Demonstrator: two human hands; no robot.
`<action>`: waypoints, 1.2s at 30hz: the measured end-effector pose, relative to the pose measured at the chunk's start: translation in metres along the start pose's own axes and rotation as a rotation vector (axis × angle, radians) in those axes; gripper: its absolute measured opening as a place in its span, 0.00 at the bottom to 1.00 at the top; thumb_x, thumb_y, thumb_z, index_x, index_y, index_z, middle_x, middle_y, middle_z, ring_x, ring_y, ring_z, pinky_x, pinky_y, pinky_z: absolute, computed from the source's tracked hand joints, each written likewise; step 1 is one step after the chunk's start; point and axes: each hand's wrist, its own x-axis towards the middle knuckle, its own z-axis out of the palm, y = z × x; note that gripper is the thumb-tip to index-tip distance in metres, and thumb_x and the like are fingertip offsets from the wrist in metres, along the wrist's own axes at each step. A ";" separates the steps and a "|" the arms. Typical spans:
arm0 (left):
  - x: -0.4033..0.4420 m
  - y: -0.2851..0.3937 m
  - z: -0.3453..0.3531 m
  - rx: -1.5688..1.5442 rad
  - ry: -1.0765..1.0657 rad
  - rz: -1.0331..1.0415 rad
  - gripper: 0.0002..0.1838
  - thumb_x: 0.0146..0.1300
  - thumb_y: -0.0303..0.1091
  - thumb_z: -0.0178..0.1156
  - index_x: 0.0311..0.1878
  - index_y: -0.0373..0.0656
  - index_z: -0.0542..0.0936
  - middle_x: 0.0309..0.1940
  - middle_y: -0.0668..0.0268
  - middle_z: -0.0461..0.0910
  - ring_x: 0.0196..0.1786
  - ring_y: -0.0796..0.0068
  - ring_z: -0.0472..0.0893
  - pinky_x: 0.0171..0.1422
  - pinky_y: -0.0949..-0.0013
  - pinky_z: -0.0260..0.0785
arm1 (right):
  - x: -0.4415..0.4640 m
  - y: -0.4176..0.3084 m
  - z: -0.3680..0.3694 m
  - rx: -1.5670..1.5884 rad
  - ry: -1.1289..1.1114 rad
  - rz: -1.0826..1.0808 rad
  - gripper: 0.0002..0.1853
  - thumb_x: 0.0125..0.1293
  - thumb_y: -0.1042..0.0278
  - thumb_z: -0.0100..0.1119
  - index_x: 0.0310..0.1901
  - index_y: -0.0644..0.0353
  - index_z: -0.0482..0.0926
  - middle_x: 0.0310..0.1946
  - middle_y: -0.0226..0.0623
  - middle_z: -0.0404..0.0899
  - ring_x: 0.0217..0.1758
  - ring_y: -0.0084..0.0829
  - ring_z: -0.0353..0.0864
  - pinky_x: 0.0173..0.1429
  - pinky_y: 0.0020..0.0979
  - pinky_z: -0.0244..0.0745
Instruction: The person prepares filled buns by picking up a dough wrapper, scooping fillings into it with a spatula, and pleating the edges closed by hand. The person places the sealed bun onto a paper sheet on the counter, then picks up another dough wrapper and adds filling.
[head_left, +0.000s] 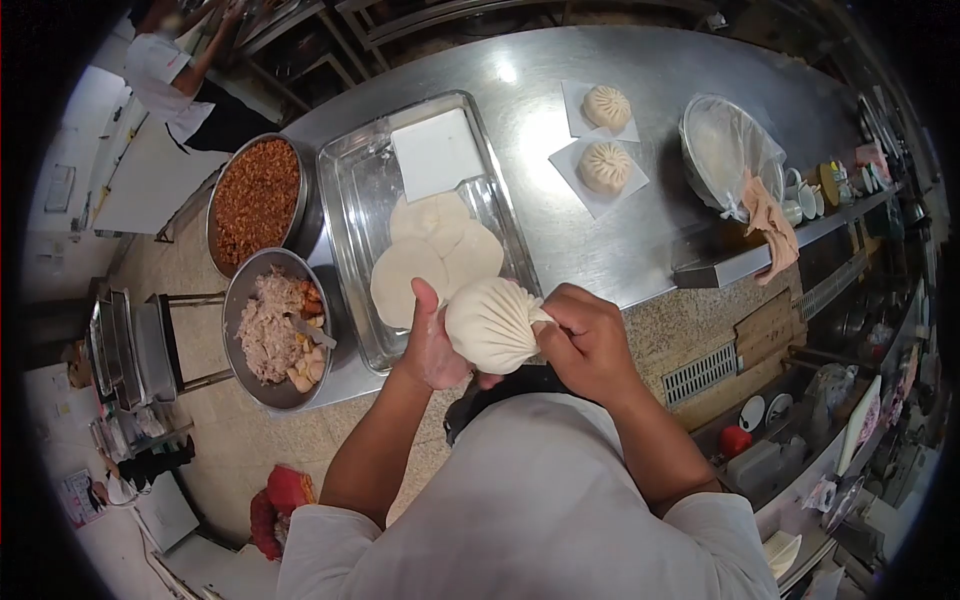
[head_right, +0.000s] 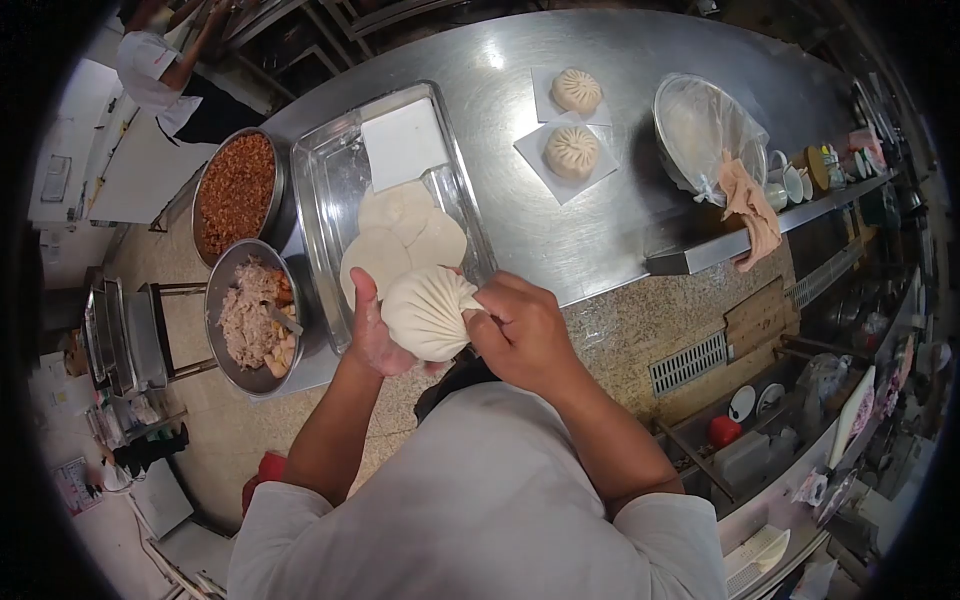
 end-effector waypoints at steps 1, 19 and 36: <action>0.001 0.001 0.003 -0.059 -0.122 0.045 0.66 0.47 0.91 0.38 0.74 0.39 0.61 0.62 0.54 0.75 0.54 0.61 0.83 0.45 0.55 0.83 | -0.001 -0.001 0.002 0.056 0.055 0.048 0.05 0.57 0.79 0.62 0.36 0.67 0.82 0.30 0.38 0.75 0.25 0.29 0.73 0.31 0.30 0.69; 0.004 0.021 0.026 0.532 0.060 0.105 0.61 0.52 0.88 0.38 0.69 0.37 0.64 0.61 0.54 0.74 0.64 0.62 0.76 0.68 0.57 0.71 | -0.004 -0.011 -0.004 0.039 0.010 0.133 0.04 0.54 0.76 0.66 0.31 0.63 0.80 0.25 0.38 0.77 0.27 0.32 0.77 0.34 0.32 0.72; 0.003 0.003 0.035 0.152 0.132 0.133 0.59 0.57 0.86 0.35 0.70 0.37 0.63 0.59 0.52 0.75 0.62 0.59 0.77 0.68 0.54 0.71 | -0.003 -0.030 0.002 -0.038 0.095 0.050 0.06 0.59 0.75 0.63 0.38 0.64 0.79 0.28 0.45 0.78 0.34 0.48 0.79 0.41 0.44 0.73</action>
